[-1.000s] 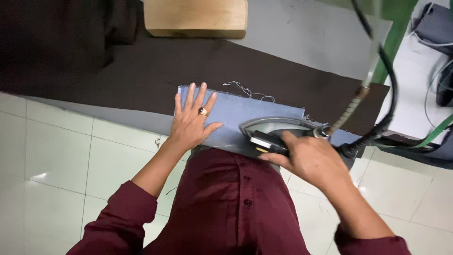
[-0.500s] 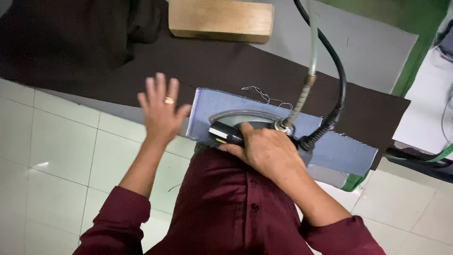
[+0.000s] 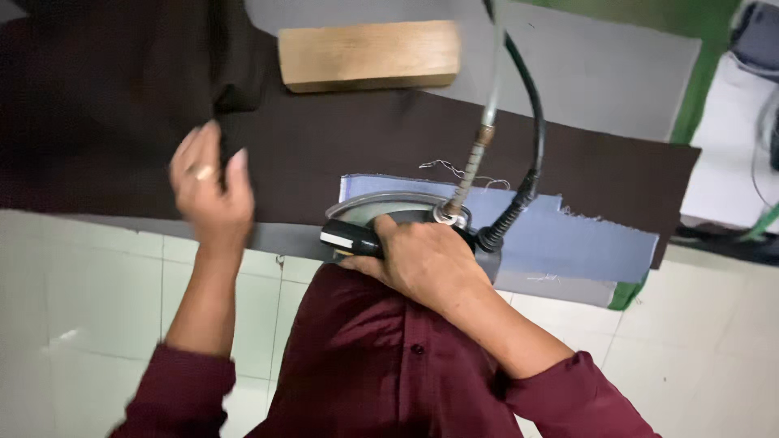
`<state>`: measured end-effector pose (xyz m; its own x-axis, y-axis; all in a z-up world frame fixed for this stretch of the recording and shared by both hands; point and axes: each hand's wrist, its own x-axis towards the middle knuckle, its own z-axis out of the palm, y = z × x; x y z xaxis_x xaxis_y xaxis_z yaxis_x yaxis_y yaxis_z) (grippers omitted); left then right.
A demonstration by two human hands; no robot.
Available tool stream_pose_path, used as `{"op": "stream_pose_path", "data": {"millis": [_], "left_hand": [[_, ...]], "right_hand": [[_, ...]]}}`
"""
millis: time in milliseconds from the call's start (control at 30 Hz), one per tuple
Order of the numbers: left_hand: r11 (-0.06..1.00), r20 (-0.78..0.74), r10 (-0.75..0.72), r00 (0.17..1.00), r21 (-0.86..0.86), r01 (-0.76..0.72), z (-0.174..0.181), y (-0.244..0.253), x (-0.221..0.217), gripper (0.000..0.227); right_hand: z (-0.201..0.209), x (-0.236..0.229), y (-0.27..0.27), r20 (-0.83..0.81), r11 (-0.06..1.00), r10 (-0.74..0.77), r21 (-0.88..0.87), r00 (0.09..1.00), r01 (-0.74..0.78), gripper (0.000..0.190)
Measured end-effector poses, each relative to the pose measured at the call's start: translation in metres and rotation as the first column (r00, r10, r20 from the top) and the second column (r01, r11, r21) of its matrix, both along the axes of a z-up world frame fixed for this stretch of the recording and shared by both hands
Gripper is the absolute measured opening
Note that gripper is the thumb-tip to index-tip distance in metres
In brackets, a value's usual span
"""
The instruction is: The person irons a piece of light blue fabric on a grey ironing board using a steam iron and a wooden pressing block. They repeatedly smooth the fabric, apply the iron, and use the block to press seams. The person also handles a dark brown garment, folding and arranging it on the board alongside the blue fabric.
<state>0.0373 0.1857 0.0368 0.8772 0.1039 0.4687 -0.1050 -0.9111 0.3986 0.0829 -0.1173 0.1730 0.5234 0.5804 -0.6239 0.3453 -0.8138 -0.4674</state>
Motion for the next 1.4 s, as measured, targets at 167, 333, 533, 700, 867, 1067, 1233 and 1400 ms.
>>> {"op": "stream_pose_path", "data": {"millis": [167,333,533,700,867,1067,1233,1400], "left_hand": [[0.888,-0.214,-0.443,0.871,0.027,0.458,0.018,-0.061,0.143,0.054],[0.750,-0.566,-0.471,0.676,0.147,0.645,0.024,-0.087,0.218,0.093],[0.840,-0.567,-0.402,0.719,0.083,0.536,0.037,-0.078,0.167,0.096],[0.755,-0.446,-0.603,0.661,-0.052,0.653,0.036,-0.080,0.054,0.087],[0.564,-0.548,-0.613,0.569,0.200,0.801,0.004,-0.076,0.004,0.063],[0.556,-0.580,-0.580,0.572,0.231,0.798,0.006,-0.126,0.011,0.059],[0.482,-0.685,-0.582,0.438,0.143,0.865,0.002,-0.201,0.018,0.064],[0.469,-0.683,-0.609,0.404,0.100,0.877,-0.001,-0.261,0.018,0.069]], "right_hand": [[-0.025,-0.018,0.012,0.068,0.995,-0.082,-0.050,0.994,0.086,0.071],[-0.030,-0.026,0.001,0.170,0.979,-0.154,0.162,0.973,0.126,0.072],[-0.046,-0.031,-0.063,0.113,0.995,-0.100,0.028,0.989,0.098,0.057],[-0.042,-0.035,-0.147,0.139,0.986,-0.151,-0.055,0.979,0.160,0.033],[-0.040,-0.029,-0.198,0.045,0.963,-0.146,-0.221,0.988,0.152,0.033],[-0.014,-0.020,-0.220,-0.036,0.900,-0.272,-0.362,0.962,0.241,0.029],[-0.019,-0.033,-0.250,0.031,0.776,-0.533,-0.379,0.845,0.503,0.041],[0.006,-0.047,-0.272,0.068,0.583,-0.723,-0.474,0.688,0.659,0.045]]}}
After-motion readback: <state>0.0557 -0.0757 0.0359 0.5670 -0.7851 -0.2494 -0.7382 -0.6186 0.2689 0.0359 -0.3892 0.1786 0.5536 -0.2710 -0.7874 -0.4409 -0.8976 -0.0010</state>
